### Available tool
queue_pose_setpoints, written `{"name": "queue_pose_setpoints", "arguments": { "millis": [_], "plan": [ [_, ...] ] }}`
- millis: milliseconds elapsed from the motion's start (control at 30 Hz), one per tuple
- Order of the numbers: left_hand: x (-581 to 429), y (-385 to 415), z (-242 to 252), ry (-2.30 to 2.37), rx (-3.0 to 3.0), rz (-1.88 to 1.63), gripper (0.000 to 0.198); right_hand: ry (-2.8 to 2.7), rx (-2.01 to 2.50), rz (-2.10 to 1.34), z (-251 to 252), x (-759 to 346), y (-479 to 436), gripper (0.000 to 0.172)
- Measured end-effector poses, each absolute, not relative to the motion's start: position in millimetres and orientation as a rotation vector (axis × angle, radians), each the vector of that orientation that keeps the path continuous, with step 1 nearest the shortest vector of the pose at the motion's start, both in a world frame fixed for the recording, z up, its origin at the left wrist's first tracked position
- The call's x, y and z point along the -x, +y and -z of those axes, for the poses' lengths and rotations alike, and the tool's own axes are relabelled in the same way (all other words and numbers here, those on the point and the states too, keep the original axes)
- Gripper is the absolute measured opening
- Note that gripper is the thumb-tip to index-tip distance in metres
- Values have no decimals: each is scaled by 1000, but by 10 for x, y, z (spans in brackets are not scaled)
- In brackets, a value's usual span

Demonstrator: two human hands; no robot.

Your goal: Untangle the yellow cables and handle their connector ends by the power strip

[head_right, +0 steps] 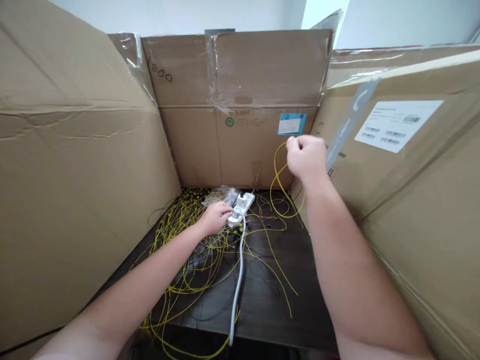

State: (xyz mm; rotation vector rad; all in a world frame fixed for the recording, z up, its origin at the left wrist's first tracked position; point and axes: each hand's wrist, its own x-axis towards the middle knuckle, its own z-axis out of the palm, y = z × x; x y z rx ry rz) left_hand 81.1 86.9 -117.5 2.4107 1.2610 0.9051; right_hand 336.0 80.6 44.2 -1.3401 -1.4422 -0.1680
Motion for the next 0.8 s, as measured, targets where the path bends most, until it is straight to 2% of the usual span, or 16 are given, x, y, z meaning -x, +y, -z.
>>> {"name": "queue_pose_setpoints", "arguments": {
  "millis": [133,267,367,467,533,700,800],
  "plan": [
    [-887,906,1209,1397,-2610,-489,25,-1552,1813,115,9,-3363,1107,33],
    [-842,884,1300,1454,-2630,-413,23,-1590,1962,-12,450,-3377,1380,30],
    [-810,836,1373,1471,-2649,-422,18,-1628,2031,-109,656,-3390,1505,28],
    [-789,793,1423,1472,-2701,-424,19,-1660,2062,-142,692,-3402,1546,52],
    [-768,779,1434,1455,-2717,-452,20,-1669,2071,-120,634,-3394,1511,61],
    [-646,758,1343,1290,-2652,-701,22,-1773,1803,177,482,-3199,1156,50],
    [-520,714,1215,1251,-2556,-939,24,-1837,1549,163,577,-2956,840,38]
  ]
}}
